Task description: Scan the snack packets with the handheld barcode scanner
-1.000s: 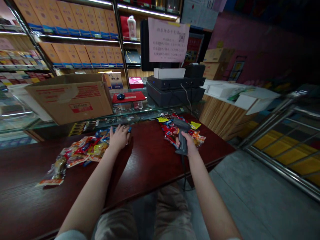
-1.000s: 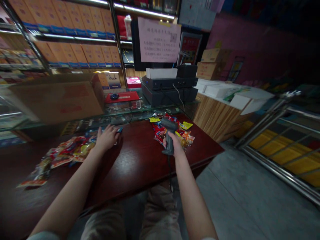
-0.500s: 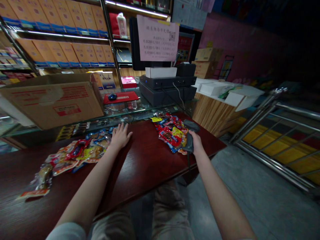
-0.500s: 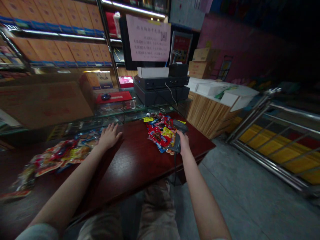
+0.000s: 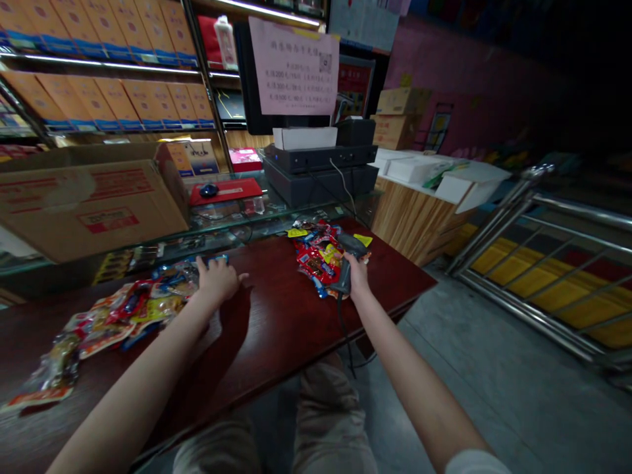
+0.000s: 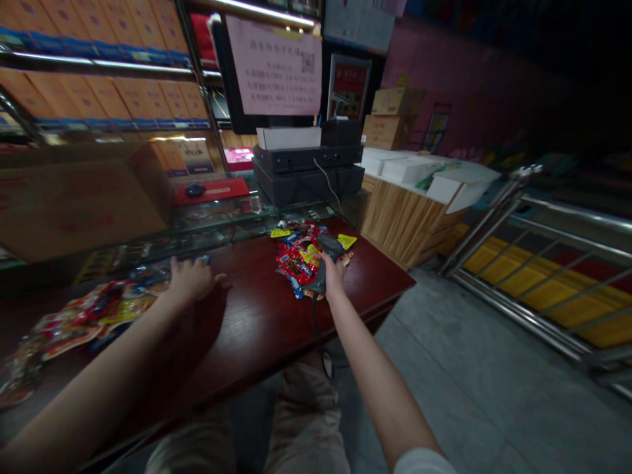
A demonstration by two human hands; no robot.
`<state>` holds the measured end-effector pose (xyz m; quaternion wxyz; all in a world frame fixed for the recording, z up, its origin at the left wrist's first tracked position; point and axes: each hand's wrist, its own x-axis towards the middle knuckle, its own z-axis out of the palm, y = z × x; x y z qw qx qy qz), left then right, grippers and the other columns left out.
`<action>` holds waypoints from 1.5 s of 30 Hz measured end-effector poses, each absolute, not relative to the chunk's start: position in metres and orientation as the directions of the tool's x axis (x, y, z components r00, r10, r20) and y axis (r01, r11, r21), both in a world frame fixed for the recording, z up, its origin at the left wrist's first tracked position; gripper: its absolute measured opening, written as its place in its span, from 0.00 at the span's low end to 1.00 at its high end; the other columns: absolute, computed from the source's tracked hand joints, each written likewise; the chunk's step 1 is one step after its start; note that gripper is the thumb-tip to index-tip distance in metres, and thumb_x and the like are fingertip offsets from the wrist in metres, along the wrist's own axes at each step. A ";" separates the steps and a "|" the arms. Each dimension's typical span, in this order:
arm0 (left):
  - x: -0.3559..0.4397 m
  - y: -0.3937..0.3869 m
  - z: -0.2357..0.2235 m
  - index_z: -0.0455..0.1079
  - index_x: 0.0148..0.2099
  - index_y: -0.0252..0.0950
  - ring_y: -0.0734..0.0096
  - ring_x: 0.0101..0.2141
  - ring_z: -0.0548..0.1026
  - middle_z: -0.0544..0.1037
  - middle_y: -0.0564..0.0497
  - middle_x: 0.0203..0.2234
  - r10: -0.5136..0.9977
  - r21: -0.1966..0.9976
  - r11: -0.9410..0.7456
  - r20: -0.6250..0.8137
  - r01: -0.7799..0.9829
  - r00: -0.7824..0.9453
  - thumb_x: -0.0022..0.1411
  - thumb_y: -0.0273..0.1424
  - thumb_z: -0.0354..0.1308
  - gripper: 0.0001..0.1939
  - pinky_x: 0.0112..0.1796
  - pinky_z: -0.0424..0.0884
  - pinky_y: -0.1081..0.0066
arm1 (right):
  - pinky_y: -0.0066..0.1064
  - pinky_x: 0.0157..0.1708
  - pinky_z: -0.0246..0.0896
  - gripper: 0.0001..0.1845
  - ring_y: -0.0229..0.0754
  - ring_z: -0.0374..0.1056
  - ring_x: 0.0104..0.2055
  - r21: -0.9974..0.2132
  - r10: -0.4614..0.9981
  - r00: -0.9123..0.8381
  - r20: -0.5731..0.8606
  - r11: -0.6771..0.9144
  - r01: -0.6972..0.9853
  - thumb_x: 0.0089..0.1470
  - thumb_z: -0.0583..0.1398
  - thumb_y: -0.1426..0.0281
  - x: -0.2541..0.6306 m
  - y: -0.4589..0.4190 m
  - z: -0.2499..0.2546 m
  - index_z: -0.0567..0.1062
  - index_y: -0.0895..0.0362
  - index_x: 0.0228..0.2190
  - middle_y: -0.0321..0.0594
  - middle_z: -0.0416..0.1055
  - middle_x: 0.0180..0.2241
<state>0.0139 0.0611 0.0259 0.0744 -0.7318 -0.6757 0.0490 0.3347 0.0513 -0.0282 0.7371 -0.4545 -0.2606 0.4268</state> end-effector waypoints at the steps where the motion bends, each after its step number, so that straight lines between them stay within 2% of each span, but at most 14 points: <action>1: 0.028 0.068 0.025 0.73 0.51 0.28 0.36 0.55 0.66 0.71 0.28 0.53 0.988 -0.114 -0.125 0.075 0.986 0.134 0.62 0.49 0.45 0.31 0.57 0.46 0.37 | 0.32 0.26 0.71 0.16 0.44 0.74 0.25 -0.882 0.872 0.488 -0.038 0.200 -0.426 0.39 0.63 0.63 0.334 0.049 -0.026 0.73 0.56 0.33 0.35 0.78 0.24; 4: 0.085 0.091 0.016 0.69 0.52 0.30 0.47 0.51 0.72 0.73 0.32 0.51 0.950 0.312 -0.313 0.102 0.897 0.296 0.61 0.51 0.47 0.31 0.52 0.64 0.54 | 0.34 0.29 0.72 0.17 0.46 0.76 0.29 -0.850 0.871 0.484 -0.081 0.193 -0.489 0.39 0.63 0.64 0.333 0.042 -0.021 0.73 0.56 0.34 0.38 0.79 0.27; 6: 0.123 0.103 0.008 0.71 0.45 0.33 0.52 0.44 0.76 0.78 0.36 0.43 0.939 0.582 -0.299 0.036 0.756 0.343 0.55 0.53 0.54 0.29 0.45 0.69 0.62 | 0.35 0.31 0.73 0.17 0.47 0.76 0.32 -0.846 0.865 0.498 -0.065 0.217 -0.487 0.39 0.63 0.64 0.334 0.040 -0.020 0.73 0.56 0.34 0.39 0.80 0.29; 7: 0.138 0.107 0.003 0.71 0.41 0.35 0.52 0.43 0.76 0.79 0.39 0.40 0.948 0.649 -0.253 0.020 0.718 0.316 0.50 0.51 0.60 0.26 0.44 0.69 0.63 | 0.35 0.32 0.73 0.18 0.47 0.76 0.33 -0.850 0.865 0.499 -0.058 0.220 -0.479 0.39 0.63 0.64 0.335 0.039 -0.020 0.73 0.56 0.35 0.40 0.80 0.30; 9: 0.157 0.110 -0.005 0.69 0.36 0.37 0.50 0.43 0.76 0.79 0.41 0.38 0.975 0.659 -0.176 0.016 0.731 0.220 0.42 0.47 0.66 0.23 0.44 0.69 0.61 | 0.36 0.31 0.73 0.18 0.48 0.76 0.34 -0.867 0.870 0.491 -0.044 0.211 -0.451 0.39 0.63 0.63 0.337 0.039 -0.022 0.73 0.56 0.35 0.40 0.80 0.29; 12: 0.160 0.107 -0.012 0.65 0.34 0.38 0.52 0.42 0.75 0.78 0.43 0.37 0.988 0.653 -0.145 0.057 0.743 0.143 0.45 0.43 0.65 0.19 0.43 0.68 0.58 | 0.36 0.31 0.72 0.18 0.49 0.76 0.34 -0.890 0.878 0.477 -0.026 0.197 -0.411 0.40 0.63 0.61 0.338 0.039 -0.025 0.73 0.57 0.35 0.40 0.79 0.28; 17: 0.127 0.099 -0.004 0.61 0.34 0.38 0.67 0.32 0.73 0.74 0.53 0.28 0.973 0.870 -0.199 0.232 0.451 -0.018 0.48 0.36 0.60 0.13 0.38 0.69 0.67 | 0.35 0.32 0.71 0.18 0.47 0.75 0.33 -0.897 0.867 0.499 -0.003 0.219 -0.385 0.40 0.62 0.60 0.339 0.037 -0.024 0.73 0.57 0.33 0.42 0.79 0.29; 21: 0.093 0.084 0.009 0.61 0.37 0.38 0.69 0.34 0.74 0.75 0.52 0.31 0.926 0.926 -0.297 0.339 0.234 -0.167 0.51 0.37 0.57 0.13 0.39 0.70 0.68 | 0.34 0.36 0.69 0.17 0.45 0.75 0.34 -0.893 0.790 0.605 0.100 0.340 -0.296 0.41 0.62 0.60 0.339 0.032 -0.021 0.73 0.58 0.32 0.42 0.78 0.30; 24: 0.072 0.065 0.011 0.63 0.39 0.37 0.69 0.32 0.75 0.76 0.51 0.30 0.939 0.954 -0.272 0.292 0.129 -0.180 0.53 0.43 0.56 0.16 0.36 0.71 0.68 | 0.35 0.41 0.68 0.14 0.44 0.74 0.36 -0.864 0.761 0.620 0.192 0.431 -0.260 0.43 0.62 0.61 0.333 0.028 -0.015 0.74 0.58 0.31 0.41 0.78 0.31; 31: 0.047 0.040 -0.001 0.61 0.40 0.37 0.70 0.24 0.75 0.74 0.55 0.24 0.992 0.988 -0.090 0.078 -0.127 -0.100 0.50 0.49 0.61 0.24 0.28 0.73 0.68 | 0.37 0.44 0.67 0.14 0.46 0.74 0.39 -0.903 0.879 0.334 0.339 0.404 -0.148 0.43 0.65 0.61 0.289 0.017 0.023 0.75 0.56 0.33 0.40 0.79 0.32; 35: 0.040 0.045 -0.008 0.63 0.43 0.36 0.69 0.30 0.78 0.77 0.52 0.30 0.990 0.975 -0.123 0.110 -0.185 -0.083 0.44 0.44 0.68 0.28 0.33 0.75 0.68 | 0.34 0.31 0.69 0.16 0.41 0.73 0.24 -0.940 0.968 -0.004 0.251 0.243 -0.239 0.43 0.65 0.59 0.266 0.016 0.030 0.74 0.56 0.31 0.39 0.77 0.29; 38: 0.039 0.048 -0.014 0.65 0.43 0.35 0.65 0.33 0.79 0.78 0.50 0.32 0.993 0.977 -0.118 0.113 -0.176 -0.033 0.44 0.43 0.68 0.27 0.33 0.75 0.68 | 0.28 0.20 0.63 0.15 0.34 0.66 0.16 -0.968 0.971 -0.154 0.182 0.150 -0.200 0.45 0.64 0.59 0.255 0.020 0.020 0.74 0.57 0.30 0.38 0.77 0.28; 41: 0.040 0.049 -0.017 0.67 0.43 0.34 0.63 0.33 0.80 0.78 0.49 0.31 0.993 0.983 -0.116 0.119 -0.141 0.011 0.45 0.42 0.68 0.26 0.31 0.74 0.69 | 0.25 0.14 0.56 0.15 0.33 0.64 0.14 -0.984 0.958 -0.260 0.124 0.085 -0.155 0.47 0.63 0.59 0.249 0.024 0.010 0.73 0.58 0.32 0.40 0.78 0.29; 45: 0.043 0.046 -0.014 0.68 0.43 0.34 0.63 0.33 0.80 0.79 0.48 0.31 0.994 0.989 -0.102 0.106 -0.103 0.027 0.48 0.41 0.67 0.24 0.31 0.74 0.70 | 0.25 0.14 0.55 0.17 0.33 0.64 0.15 -0.985 0.944 -0.308 0.120 0.074 -0.157 0.48 0.63 0.60 0.249 0.025 0.005 0.72 0.57 0.37 0.42 0.79 0.35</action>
